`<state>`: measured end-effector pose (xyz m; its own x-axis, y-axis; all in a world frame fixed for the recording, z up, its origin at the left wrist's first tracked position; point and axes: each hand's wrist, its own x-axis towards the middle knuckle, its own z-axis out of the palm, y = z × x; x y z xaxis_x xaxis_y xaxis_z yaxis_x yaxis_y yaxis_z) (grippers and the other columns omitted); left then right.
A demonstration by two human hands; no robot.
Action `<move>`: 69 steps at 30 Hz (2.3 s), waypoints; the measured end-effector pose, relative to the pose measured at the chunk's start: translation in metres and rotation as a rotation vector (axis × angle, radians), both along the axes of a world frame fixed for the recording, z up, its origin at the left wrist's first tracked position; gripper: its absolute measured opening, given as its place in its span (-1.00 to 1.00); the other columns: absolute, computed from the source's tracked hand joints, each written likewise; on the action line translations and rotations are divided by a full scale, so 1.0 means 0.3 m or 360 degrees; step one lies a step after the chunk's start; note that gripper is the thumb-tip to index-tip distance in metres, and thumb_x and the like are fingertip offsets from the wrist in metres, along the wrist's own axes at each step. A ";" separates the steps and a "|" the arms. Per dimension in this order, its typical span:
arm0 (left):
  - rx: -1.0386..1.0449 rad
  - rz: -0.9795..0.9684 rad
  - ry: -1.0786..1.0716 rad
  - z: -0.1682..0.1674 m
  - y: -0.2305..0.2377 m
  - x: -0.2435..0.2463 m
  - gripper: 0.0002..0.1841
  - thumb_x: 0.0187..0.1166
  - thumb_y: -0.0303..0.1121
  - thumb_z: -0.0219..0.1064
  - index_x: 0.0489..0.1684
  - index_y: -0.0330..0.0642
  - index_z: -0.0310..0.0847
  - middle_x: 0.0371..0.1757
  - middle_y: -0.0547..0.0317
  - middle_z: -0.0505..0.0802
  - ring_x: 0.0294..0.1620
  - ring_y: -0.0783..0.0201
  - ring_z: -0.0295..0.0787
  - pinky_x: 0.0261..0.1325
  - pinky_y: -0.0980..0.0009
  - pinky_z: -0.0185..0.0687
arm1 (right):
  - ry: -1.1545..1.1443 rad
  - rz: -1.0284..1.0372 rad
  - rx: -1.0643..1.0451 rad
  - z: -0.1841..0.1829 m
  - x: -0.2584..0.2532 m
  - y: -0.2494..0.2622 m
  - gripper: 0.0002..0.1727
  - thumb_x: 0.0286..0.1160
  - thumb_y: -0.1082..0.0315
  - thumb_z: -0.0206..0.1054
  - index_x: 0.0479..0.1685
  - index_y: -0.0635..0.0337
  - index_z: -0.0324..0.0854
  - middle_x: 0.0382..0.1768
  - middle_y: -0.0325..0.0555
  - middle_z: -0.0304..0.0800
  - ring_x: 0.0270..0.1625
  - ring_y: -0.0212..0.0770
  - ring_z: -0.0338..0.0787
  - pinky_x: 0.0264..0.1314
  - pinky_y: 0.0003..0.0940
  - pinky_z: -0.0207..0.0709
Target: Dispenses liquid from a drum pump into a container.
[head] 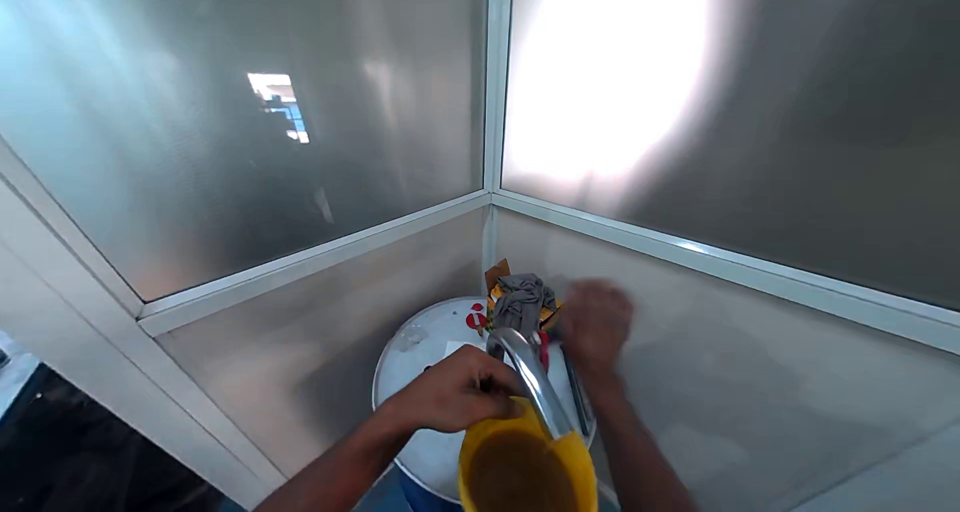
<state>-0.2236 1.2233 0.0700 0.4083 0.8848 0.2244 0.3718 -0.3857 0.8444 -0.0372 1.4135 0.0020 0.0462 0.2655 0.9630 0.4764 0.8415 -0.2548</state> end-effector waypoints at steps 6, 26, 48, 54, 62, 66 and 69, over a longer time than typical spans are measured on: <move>0.0012 -0.0032 0.0094 0.001 0.025 0.054 -0.80 0.61 -0.43 0.29 -0.09 -0.38 0.80 -0.35 0.23 0.81 -0.43 0.65 0.55 -0.29 0.65 0.50 | -0.0547 0.0120 -0.0422 -0.073 -0.065 0.063 -0.43 0.79 0.08 -0.06 -0.28 0.30 0.77 -0.11 0.19 0.79 0.08 0.29 0.74 0.14 0.30 0.46; -0.0036 0.0131 -0.0059 -0.035 -0.003 0.069 -0.81 0.60 -0.44 0.30 -0.06 -0.33 0.82 -0.23 0.27 0.87 -0.29 0.66 0.68 -0.14 0.65 0.62 | -0.0996 0.2043 -0.0475 0.343 -0.009 -0.225 -0.45 0.81 -0.06 0.09 0.12 0.26 0.79 0.21 -0.08 0.85 0.41 -0.18 0.74 0.55 -0.14 0.60; -0.0088 0.0515 0.0073 -0.052 -0.157 -0.046 -0.77 0.62 -0.44 0.27 0.03 -0.31 0.82 -0.13 0.07 0.89 -0.22 0.43 0.75 -0.05 0.40 0.67 | -0.0469 0.1521 -0.1011 0.267 -0.150 -0.404 -0.41 0.84 0.08 -0.06 -0.74 -0.03 0.50 -0.71 -0.38 0.55 -0.69 -0.46 0.50 -0.64 -0.54 0.42; -0.0159 0.0632 0.0107 -0.055 -0.181 -0.069 -0.77 0.65 -0.40 0.26 0.03 -0.23 0.83 -0.19 0.20 0.89 -0.34 0.52 0.69 -0.19 0.49 0.63 | -0.0415 0.1148 -0.1050 0.283 -0.187 -0.468 -0.35 0.86 0.02 -0.01 -0.80 0.02 0.43 -0.81 -0.29 0.41 -0.81 -0.36 0.31 -0.80 -0.46 0.13; -0.0113 0.0678 0.0112 -0.097 -0.201 -0.073 -0.76 0.66 -0.31 0.25 0.03 -0.13 0.85 -0.24 0.30 0.88 -0.41 0.57 0.68 -0.28 0.56 0.63 | 0.0084 0.1142 -0.0797 0.188 -0.024 -0.523 -0.69 0.86 0.11 0.06 0.28 0.00 0.60 0.10 -0.34 0.78 0.14 -0.37 0.79 0.25 -0.31 0.72; -0.0072 0.0678 0.0099 -0.144 -0.203 -0.069 -0.75 0.65 -0.30 0.23 0.01 -0.10 0.85 -0.26 0.33 0.89 -0.46 0.58 0.66 -0.35 0.57 0.62 | 0.0092 0.1207 -0.1088 -0.002 0.171 -0.639 -0.70 0.79 -0.01 0.16 0.27 -0.15 0.59 0.04 -0.43 0.83 0.00 -0.44 0.84 0.09 -0.39 0.78; -0.0072 0.0693 0.0096 -0.167 -0.193 -0.064 -0.77 0.63 -0.29 0.26 -0.01 -0.05 0.87 -0.25 0.40 0.90 -0.44 0.61 0.68 -0.35 0.58 0.64 | -0.0339 0.1266 -0.1250 -0.110 0.258 -0.727 -0.50 0.67 0.06 0.37 0.38 0.23 0.52 -0.10 -0.07 0.71 -0.17 -0.39 0.75 -0.08 -0.40 0.70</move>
<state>-0.2428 1.1654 0.0198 0.0062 0.9857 0.1686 0.5406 -0.1452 0.8287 0.0403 1.1953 -0.0309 -0.5496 0.6797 0.4856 -0.0245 0.5680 -0.8227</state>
